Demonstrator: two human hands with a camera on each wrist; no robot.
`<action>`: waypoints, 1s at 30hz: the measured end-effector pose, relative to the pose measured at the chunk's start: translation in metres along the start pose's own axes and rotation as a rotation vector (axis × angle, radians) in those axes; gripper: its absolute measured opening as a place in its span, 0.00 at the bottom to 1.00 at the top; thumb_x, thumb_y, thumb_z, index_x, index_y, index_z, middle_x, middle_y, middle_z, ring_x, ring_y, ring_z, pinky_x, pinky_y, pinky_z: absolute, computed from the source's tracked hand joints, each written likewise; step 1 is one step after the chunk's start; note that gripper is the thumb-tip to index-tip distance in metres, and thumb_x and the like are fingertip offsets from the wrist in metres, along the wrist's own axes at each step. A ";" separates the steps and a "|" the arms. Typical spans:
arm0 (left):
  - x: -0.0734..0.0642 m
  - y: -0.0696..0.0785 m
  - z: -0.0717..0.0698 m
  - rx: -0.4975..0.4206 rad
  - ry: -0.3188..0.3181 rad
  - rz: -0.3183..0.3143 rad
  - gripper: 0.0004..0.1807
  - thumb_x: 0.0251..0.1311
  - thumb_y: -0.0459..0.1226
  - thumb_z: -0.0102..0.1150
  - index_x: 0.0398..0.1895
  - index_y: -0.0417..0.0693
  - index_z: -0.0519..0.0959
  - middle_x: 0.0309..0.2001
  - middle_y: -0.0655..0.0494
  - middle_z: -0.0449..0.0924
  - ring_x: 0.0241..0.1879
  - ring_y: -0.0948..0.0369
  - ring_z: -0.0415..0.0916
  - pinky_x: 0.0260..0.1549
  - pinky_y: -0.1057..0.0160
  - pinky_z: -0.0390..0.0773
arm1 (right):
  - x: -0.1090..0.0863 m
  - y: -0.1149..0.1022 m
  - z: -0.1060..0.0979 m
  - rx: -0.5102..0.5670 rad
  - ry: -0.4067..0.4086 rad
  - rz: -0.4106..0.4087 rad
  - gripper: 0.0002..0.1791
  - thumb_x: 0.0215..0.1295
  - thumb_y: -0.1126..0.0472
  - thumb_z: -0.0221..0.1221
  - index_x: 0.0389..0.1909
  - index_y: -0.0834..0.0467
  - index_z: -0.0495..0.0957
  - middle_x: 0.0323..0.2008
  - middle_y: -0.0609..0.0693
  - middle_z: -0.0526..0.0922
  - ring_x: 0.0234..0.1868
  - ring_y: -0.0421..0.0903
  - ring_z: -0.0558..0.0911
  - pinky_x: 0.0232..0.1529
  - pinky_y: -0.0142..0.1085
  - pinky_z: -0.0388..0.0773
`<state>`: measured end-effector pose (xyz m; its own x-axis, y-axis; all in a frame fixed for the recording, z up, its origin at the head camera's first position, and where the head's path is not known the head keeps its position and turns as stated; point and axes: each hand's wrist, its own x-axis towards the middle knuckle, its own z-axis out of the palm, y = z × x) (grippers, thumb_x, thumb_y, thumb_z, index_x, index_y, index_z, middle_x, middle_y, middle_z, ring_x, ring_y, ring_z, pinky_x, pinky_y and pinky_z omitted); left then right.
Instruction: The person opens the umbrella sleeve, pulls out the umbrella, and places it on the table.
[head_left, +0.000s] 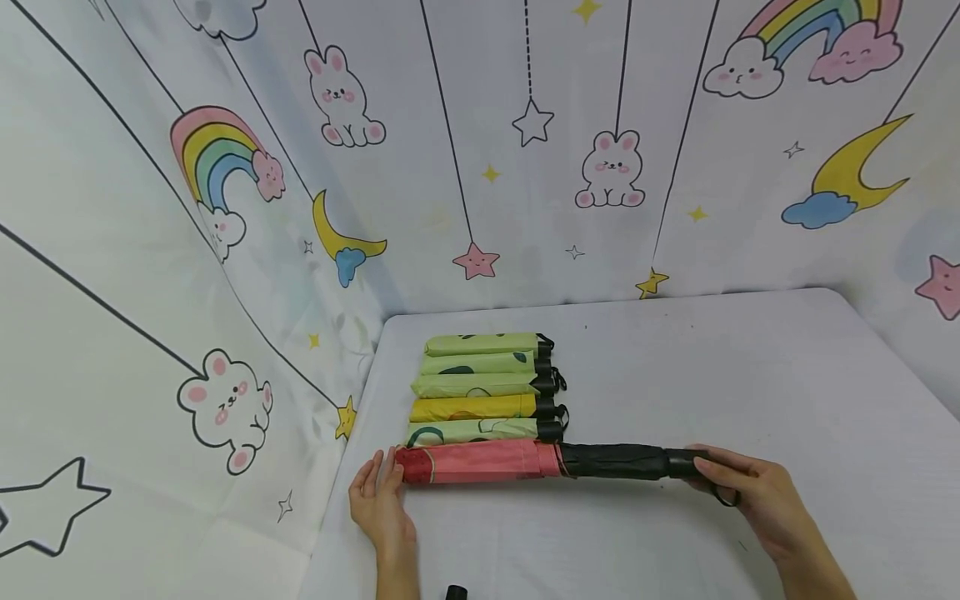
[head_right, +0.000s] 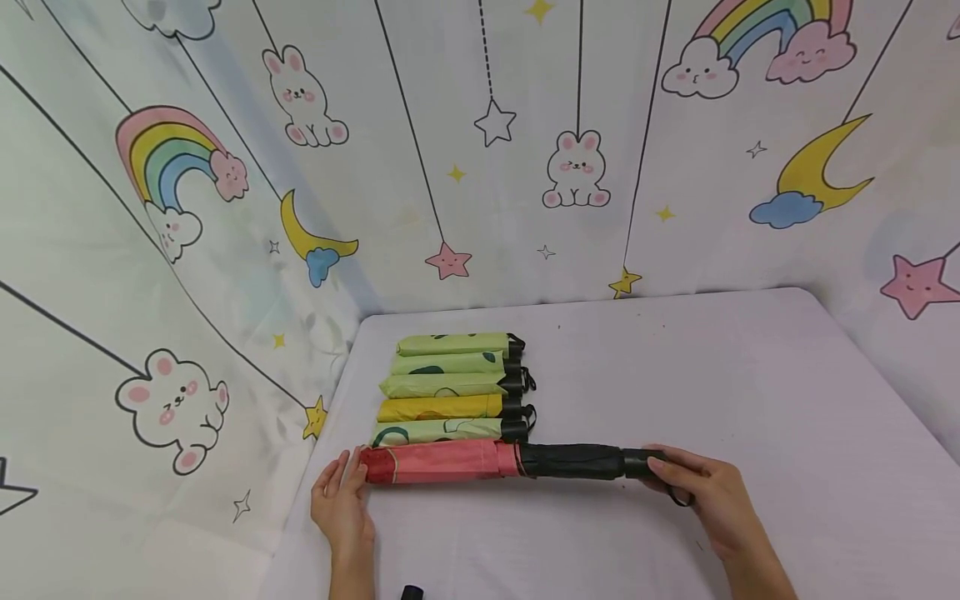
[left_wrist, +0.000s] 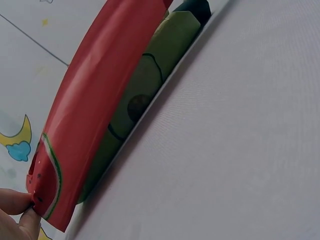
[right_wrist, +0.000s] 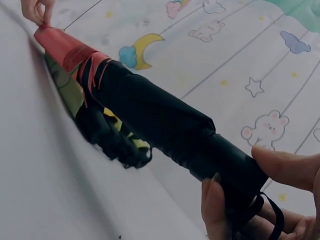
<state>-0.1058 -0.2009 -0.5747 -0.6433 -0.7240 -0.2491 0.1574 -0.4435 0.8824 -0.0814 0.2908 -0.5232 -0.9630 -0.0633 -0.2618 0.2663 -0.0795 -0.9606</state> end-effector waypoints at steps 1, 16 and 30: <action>0.000 0.000 0.000 0.000 -0.001 0.000 0.29 0.65 0.17 0.59 0.67 0.35 0.62 0.69 0.34 0.70 0.56 0.57 0.85 0.51 0.65 0.84 | 0.000 0.000 -0.001 0.002 -0.003 -0.004 0.16 0.74 0.65 0.62 0.58 0.67 0.84 0.48 0.44 0.90 0.41 0.46 0.91 0.46 0.31 0.83; 0.001 0.002 -0.001 0.023 0.006 0.001 0.30 0.65 0.18 0.60 0.68 0.34 0.61 0.69 0.34 0.70 0.56 0.57 0.85 0.51 0.65 0.84 | -0.006 0.001 -0.021 0.026 -0.019 -0.020 0.15 0.76 0.68 0.60 0.58 0.66 0.84 0.46 0.45 0.90 0.41 0.47 0.91 0.48 0.32 0.84; 0.002 0.004 -0.002 0.017 0.018 -0.006 0.30 0.65 0.18 0.59 0.68 0.34 0.61 0.69 0.33 0.71 0.55 0.58 0.86 0.51 0.65 0.84 | -0.011 0.009 -0.042 0.052 -0.013 -0.004 0.14 0.77 0.69 0.57 0.57 0.62 0.86 0.48 0.44 0.90 0.43 0.47 0.91 0.47 0.31 0.83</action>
<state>-0.1051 -0.2048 -0.5725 -0.6302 -0.7311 -0.2615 0.1406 -0.4386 0.8876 -0.0705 0.3325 -0.5327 -0.9636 -0.0759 -0.2564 0.2646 -0.1309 -0.9554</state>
